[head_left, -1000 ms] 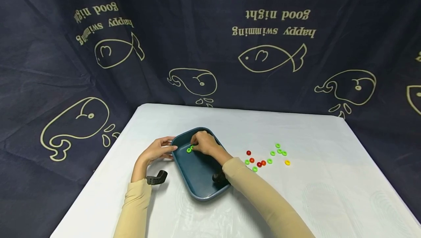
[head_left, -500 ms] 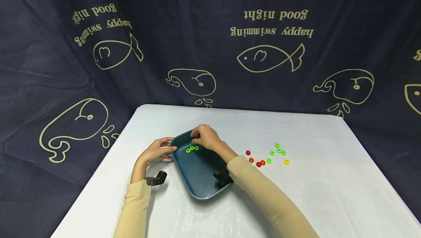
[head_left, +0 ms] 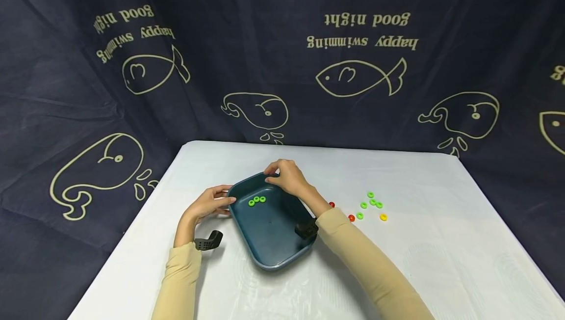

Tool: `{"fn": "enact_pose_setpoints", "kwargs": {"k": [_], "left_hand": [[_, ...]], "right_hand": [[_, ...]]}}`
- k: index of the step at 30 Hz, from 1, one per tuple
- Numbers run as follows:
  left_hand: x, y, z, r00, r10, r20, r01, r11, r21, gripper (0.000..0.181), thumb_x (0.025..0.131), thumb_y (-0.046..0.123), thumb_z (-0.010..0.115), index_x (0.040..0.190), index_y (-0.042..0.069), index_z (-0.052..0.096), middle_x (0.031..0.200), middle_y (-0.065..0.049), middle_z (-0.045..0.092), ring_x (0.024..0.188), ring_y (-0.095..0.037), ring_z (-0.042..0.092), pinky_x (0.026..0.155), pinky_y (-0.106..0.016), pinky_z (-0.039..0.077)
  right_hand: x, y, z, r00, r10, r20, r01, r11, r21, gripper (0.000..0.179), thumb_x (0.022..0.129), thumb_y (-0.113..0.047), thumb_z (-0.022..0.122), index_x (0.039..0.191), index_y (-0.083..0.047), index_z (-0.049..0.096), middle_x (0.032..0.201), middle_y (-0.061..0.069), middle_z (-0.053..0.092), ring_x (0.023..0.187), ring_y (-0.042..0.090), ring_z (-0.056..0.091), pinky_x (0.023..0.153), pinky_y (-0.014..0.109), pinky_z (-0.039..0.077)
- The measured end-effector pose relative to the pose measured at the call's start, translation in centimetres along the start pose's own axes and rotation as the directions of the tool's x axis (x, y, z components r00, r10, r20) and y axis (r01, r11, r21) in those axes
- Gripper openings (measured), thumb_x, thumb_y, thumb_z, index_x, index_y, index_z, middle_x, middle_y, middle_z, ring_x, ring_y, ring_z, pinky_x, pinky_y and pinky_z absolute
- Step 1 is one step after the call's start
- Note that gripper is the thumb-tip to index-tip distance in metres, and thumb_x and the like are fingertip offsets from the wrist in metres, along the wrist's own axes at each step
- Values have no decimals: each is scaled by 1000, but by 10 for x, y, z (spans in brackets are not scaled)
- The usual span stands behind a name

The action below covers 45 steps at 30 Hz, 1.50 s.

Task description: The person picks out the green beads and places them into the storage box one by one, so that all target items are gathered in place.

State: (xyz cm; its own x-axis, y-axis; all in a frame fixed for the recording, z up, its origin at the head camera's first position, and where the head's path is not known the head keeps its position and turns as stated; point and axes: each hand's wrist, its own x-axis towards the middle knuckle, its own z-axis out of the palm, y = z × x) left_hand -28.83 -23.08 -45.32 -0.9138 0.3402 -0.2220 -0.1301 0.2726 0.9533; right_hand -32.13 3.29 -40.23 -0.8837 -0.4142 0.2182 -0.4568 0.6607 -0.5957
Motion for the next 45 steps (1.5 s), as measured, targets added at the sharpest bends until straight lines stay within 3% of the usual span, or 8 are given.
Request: {"fn": "enact_pose_setpoints", "kwargs": {"k": [5, 16, 26, 45], "left_hand": [[0, 0, 0, 1000, 6, 4, -6, 1000, 7, 60, 90, 14, 62, 141, -3, 35, 126, -28, 47, 93, -27, 66, 80, -43, 59], [-2, 0, 0, 1000, -15, 0, 15, 1000, 28, 62, 91, 15, 62, 143, -2, 32, 133, -30, 41, 99, -32, 65, 84, -44, 58], [-1, 0, 1, 1000, -20, -5, 20, 1000, 14, 62, 90, 16, 63, 142, -2, 33, 130, -28, 43, 101, -32, 63, 83, -43, 59], [-3, 2, 1, 1000, -11, -2, 11, 1000, 14, 62, 90, 16, 63, 142, -3, 34, 129, -28, 43, 98, -31, 64, 83, -43, 59]], "right_hand": [[-7, 8, -15, 999, 30, -42, -30, 1000, 0, 19, 82, -18, 73, 100, -11, 74, 96, 5, 70, 80, 20, 60, 67, 29, 51], [-19, 35, -40, 993, 64, -102, -65, 998, -6, 19, 81, -19, 74, 98, -12, 74, 95, 5, 71, 79, 21, 60, 69, 30, 52], [-29, 50, -58, 986, 101, -134, -99, 995, 22, 19, 81, -17, 73, 98, -9, 74, 96, 8, 72, 80, 22, 60, 70, 32, 52], [-56, 86, -82, 962, 143, -235, -129, 989, 73, 19, 81, -13, 73, 99, -5, 73, 97, 14, 72, 71, 24, 60, 61, 25, 48]]}}
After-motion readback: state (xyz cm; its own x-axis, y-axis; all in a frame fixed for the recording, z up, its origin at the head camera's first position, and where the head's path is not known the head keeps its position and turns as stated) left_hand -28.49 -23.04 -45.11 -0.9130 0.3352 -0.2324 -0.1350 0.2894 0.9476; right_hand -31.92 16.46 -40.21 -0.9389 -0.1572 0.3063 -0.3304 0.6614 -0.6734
